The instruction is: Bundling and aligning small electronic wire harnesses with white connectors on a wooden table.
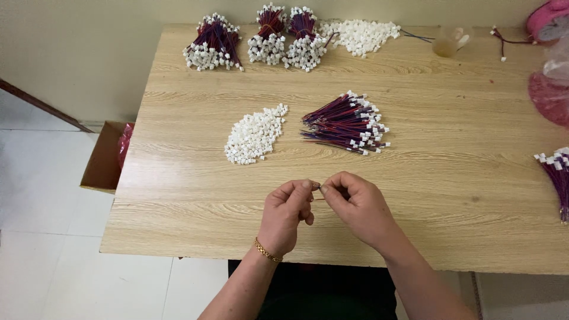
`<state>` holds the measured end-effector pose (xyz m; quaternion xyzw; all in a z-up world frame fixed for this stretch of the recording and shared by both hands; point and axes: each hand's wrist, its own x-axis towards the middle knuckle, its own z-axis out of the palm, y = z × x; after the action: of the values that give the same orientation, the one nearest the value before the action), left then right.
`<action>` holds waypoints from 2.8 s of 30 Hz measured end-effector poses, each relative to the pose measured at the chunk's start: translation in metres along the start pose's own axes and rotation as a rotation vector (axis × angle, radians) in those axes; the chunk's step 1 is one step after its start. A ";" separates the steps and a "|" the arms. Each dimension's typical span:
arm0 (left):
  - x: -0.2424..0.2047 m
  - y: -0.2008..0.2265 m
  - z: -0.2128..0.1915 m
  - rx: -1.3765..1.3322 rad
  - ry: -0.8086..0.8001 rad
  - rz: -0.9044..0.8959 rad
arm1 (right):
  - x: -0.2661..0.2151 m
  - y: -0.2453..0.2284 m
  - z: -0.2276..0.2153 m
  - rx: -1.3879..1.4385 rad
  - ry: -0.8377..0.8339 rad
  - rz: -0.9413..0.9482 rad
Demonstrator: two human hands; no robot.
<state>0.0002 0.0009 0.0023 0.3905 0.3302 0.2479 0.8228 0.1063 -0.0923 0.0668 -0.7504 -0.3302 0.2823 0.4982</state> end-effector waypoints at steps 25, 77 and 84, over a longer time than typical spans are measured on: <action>0.119 -0.014 -0.096 1.569 0.480 0.513 | 0.023 0.084 0.023 0.058 -0.075 0.162; 0.013 -0.015 -0.027 -0.379 -0.197 -0.151 | 0.009 -0.001 -0.001 0.068 -0.089 0.046; 0.013 -0.018 -0.030 -0.369 -0.201 -0.149 | 0.007 -0.006 -0.001 0.012 -0.103 0.079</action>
<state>-0.0101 0.0135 -0.0315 0.2306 0.2235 0.2026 0.9251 0.1107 -0.0857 0.0718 -0.7443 -0.3236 0.3419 0.4737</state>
